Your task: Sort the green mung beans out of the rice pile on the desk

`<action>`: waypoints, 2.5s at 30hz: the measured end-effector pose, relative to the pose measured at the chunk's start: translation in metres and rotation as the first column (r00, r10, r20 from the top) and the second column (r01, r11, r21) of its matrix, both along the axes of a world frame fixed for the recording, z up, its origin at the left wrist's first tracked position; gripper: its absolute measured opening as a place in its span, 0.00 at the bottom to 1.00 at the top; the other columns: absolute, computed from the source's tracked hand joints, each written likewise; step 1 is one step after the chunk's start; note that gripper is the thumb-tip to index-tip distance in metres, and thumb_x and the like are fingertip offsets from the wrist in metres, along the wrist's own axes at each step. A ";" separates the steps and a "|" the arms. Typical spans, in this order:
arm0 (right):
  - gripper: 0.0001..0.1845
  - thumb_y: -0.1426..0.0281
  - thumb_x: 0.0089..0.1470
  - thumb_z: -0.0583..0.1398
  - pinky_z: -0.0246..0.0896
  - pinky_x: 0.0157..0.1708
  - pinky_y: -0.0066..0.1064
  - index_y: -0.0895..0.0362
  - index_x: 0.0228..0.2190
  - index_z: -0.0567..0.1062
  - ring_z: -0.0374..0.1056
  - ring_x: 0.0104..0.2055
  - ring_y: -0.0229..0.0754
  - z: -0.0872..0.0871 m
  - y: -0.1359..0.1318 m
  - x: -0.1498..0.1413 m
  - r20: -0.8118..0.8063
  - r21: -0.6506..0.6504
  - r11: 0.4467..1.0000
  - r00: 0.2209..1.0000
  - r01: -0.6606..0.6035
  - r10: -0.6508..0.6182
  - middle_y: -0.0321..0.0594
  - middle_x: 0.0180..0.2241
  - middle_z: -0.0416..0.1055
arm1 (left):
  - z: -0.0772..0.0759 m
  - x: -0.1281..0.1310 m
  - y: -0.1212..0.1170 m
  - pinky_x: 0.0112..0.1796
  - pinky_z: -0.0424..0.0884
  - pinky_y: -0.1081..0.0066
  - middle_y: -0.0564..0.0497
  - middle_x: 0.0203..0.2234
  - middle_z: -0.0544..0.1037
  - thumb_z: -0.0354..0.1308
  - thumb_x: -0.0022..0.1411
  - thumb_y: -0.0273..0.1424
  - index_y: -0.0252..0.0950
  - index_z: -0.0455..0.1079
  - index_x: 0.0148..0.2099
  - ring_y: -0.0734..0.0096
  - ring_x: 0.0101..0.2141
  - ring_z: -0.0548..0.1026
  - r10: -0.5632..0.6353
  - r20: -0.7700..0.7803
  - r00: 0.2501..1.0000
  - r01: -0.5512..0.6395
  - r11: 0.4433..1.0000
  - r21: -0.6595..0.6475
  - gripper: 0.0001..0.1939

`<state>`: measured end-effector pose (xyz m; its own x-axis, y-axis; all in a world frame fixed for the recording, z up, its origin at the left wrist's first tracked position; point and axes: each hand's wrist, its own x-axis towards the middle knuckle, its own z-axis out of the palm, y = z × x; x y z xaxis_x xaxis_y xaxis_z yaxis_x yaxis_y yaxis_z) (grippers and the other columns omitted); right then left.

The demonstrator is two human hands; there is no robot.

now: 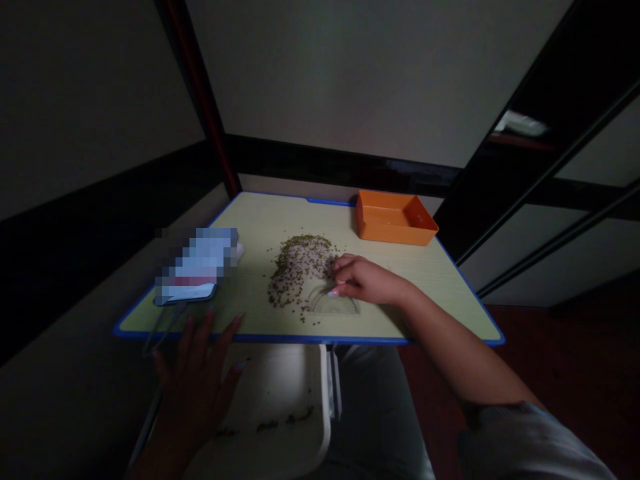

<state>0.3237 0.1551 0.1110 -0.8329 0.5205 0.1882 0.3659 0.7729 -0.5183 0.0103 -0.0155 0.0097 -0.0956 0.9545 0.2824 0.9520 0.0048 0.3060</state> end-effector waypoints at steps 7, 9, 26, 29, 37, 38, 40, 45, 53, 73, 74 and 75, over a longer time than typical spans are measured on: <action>0.21 0.69 0.61 0.65 0.55 0.41 0.32 0.57 0.20 0.66 0.59 0.35 0.39 -0.004 0.001 -0.001 -0.025 -0.023 0.997 0.997 -0.068 0.068 0.33 0.28 0.59 | 0.000 -0.002 0.000 0.67 0.36 0.25 0.48 0.76 0.46 0.41 0.71 0.41 0.59 0.41 0.73 0.47 0.74 0.40 -0.028 -0.007 1.000 0.028 1.000 0.006 0.31; 0.21 0.69 0.61 0.65 0.54 0.40 0.32 0.56 0.20 0.65 0.58 0.35 0.40 -0.006 0.001 -0.004 -0.020 -0.012 0.998 0.998 -0.067 0.067 0.34 0.28 0.58 | -0.001 -0.002 0.000 0.67 0.36 0.24 0.48 0.76 0.45 0.41 0.71 0.41 0.60 0.40 0.73 0.46 0.74 0.39 -0.030 -0.010 0.999 0.030 0.999 0.009 0.31; 0.20 0.70 0.61 0.65 0.54 0.41 0.32 0.56 0.20 0.64 0.59 0.37 0.40 -0.004 -0.002 -0.007 0.003 0.020 1.000 1.000 0.019 -0.019 0.36 0.30 0.61 | -0.001 -0.001 0.000 0.67 0.35 0.25 0.49 0.76 0.45 0.41 0.71 0.43 0.60 0.40 0.73 0.46 0.74 0.40 -0.026 0.002 1.000 0.026 1.000 0.011 0.31; 0.20 0.70 0.61 0.64 0.55 0.42 0.33 0.56 0.20 0.64 0.60 0.38 0.41 -0.005 -0.002 -0.007 -0.001 0.023 1.000 1.000 0.003 -0.003 0.36 0.30 0.62 | -0.001 -0.001 0.000 0.67 0.35 0.25 0.49 0.76 0.46 0.42 0.71 0.42 0.61 0.39 0.73 0.46 0.74 0.41 -0.033 0.001 0.999 0.033 0.999 0.036 0.31; 0.22 0.67 0.64 0.62 0.55 0.40 0.33 0.56 0.20 0.63 0.60 0.37 0.41 -0.006 -0.002 -0.009 -0.035 0.040 0.999 0.999 -0.025 0.026 0.36 0.29 0.60 | -0.002 -0.002 0.000 0.67 0.37 0.24 0.48 0.76 0.45 0.41 0.70 0.42 0.59 0.39 0.73 0.43 0.74 0.42 -0.034 -0.022 0.999 0.034 0.999 0.008 0.32; 0.22 0.67 0.64 0.62 0.54 0.39 0.33 0.56 0.20 0.63 0.60 0.36 0.41 -0.007 -0.003 -0.010 -0.039 0.043 0.999 0.999 -0.025 0.027 0.36 0.29 0.60 | -0.001 -0.002 0.000 0.67 0.37 0.23 0.48 0.76 0.45 0.41 0.71 0.42 0.59 0.39 0.73 0.43 0.74 0.42 -0.036 -0.025 0.999 0.036 0.999 0.011 0.32; 0.22 0.66 0.64 0.62 0.54 0.40 0.33 0.55 0.20 0.63 0.59 0.36 0.41 -0.007 -0.003 -0.011 -0.049 0.049 0.999 0.999 -0.022 0.024 0.36 0.28 0.61 | -0.001 -0.002 0.000 0.66 0.37 0.24 0.47 0.76 0.45 0.41 0.71 0.42 0.58 0.38 0.73 0.43 0.74 0.42 -0.043 -0.037 0.998 0.044 0.999 0.017 0.32; 0.22 0.67 0.63 0.62 0.55 0.40 0.33 0.55 0.20 0.64 0.59 0.36 0.41 -0.009 -0.003 -0.012 -0.074 0.051 0.998 0.996 -0.038 0.042 0.36 0.28 0.61 | -0.002 -0.003 0.000 0.67 0.37 0.24 0.49 0.76 0.43 0.40 0.71 0.42 0.60 0.37 0.73 0.44 0.74 0.41 -0.036 -0.031 0.999 0.036 0.999 0.012 0.32; 0.20 0.71 0.62 0.63 0.56 0.41 0.33 0.56 0.20 0.65 0.60 0.37 0.41 -0.007 -0.002 -0.008 -0.082 0.025 0.998 0.995 -0.058 0.060 0.36 0.30 0.62 | -0.005 -0.003 0.000 0.67 0.37 0.24 0.49 0.76 0.45 0.42 0.71 0.42 0.61 0.36 0.73 0.44 0.74 0.42 -0.048 -0.027 0.998 0.049 0.998 0.046 0.32; 0.22 0.64 0.65 0.61 0.58 0.40 0.35 0.56 0.20 0.65 0.60 0.36 0.41 -0.013 -0.001 -0.011 -0.126 0.047 0.994 0.987 -0.096 0.102 0.36 0.29 0.62 | -0.007 -0.005 0.001 0.64 0.41 0.19 0.48 0.76 0.45 0.43 0.71 0.39 0.65 0.33 0.72 0.42 0.74 0.43 -0.066 -0.035 0.997 0.069 0.994 0.080 0.34; 0.22 0.64 0.65 0.61 0.58 0.40 0.35 0.56 0.20 0.66 0.60 0.36 0.41 -0.013 -0.001 -0.011 -0.120 0.046 0.995 0.988 -0.091 0.096 0.36 0.29 0.62 | -0.007 -0.005 0.001 0.64 0.41 0.19 0.49 0.76 0.45 0.43 0.71 0.40 0.65 0.34 0.72 0.42 0.74 0.43 -0.068 -0.029 0.997 0.070 0.994 0.079 0.34; 0.22 0.64 0.65 0.62 0.58 0.40 0.35 0.56 0.20 0.66 0.60 0.36 0.41 -0.014 -0.001 -0.011 -0.117 0.045 0.995 0.989 -0.088 0.092 0.36 0.29 0.62 | -0.007 -0.005 0.001 0.64 0.40 0.19 0.49 0.76 0.45 0.43 0.71 0.40 0.65 0.34 0.72 0.42 0.74 0.43 -0.070 -0.027 0.997 0.072 0.994 0.079 0.34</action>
